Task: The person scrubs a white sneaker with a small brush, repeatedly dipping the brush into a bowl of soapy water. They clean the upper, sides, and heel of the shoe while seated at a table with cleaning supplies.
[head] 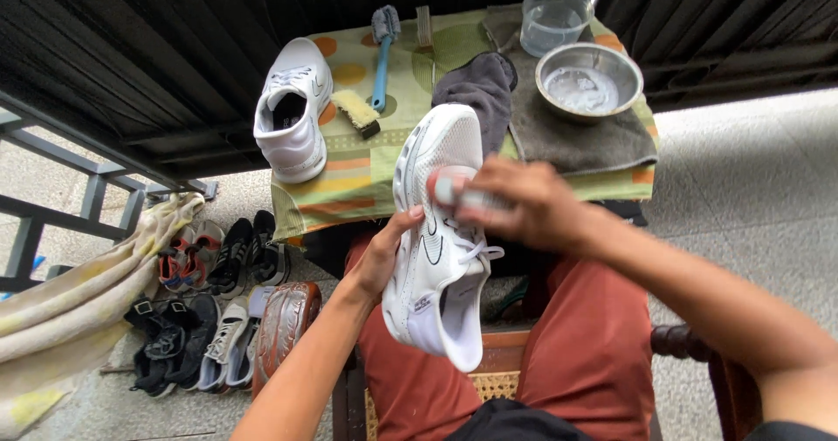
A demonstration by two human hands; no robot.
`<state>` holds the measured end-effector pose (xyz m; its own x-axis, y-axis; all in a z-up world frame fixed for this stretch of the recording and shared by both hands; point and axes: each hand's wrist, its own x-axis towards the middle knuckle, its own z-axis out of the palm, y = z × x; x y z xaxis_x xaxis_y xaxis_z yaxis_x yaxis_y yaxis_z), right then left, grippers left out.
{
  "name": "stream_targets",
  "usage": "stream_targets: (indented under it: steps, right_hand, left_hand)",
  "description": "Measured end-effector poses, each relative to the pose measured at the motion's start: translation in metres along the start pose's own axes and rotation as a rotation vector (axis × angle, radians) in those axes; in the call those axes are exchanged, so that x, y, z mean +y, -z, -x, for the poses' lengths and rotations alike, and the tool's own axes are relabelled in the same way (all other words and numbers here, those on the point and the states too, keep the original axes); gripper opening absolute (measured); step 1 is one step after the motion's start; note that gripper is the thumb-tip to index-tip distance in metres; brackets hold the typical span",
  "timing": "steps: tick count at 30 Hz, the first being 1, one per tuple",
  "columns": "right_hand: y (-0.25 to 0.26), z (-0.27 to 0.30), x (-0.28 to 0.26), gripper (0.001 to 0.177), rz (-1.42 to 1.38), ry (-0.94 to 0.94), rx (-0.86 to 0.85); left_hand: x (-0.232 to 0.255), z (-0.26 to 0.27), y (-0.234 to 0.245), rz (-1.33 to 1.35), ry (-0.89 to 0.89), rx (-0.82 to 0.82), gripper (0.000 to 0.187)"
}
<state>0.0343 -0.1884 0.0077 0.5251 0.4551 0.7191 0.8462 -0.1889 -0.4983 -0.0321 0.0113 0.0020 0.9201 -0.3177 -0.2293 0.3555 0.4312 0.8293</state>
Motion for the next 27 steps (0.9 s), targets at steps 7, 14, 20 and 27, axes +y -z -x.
stream_targets:
  steps: [7, 14, 20, 27]
  right_hand:
    - [0.018, -0.006, -0.003, 0.028, 0.035, -0.041, 0.062]
    - [0.005, 0.009, -0.018, 0.032, -0.006, -0.123, -0.026]
    - [0.01, 0.004, -0.013, 0.029, -0.028, -0.147, 0.014]
    - [0.02, -0.005, -0.008, 0.032, 0.005, -0.178, 0.014]
  left_hand:
    - [-0.04, -0.018, 0.03, 0.287, 0.143, -0.113, 0.076]
    - [-0.029, -0.013, 0.02, 0.43, 0.048, -0.228, 0.072]
    - [-0.016, -0.013, 0.014, 0.26, 0.124, -0.086, 0.082]
    - [-0.019, -0.029, 0.037, 0.206, 0.063, -0.076, 0.078]
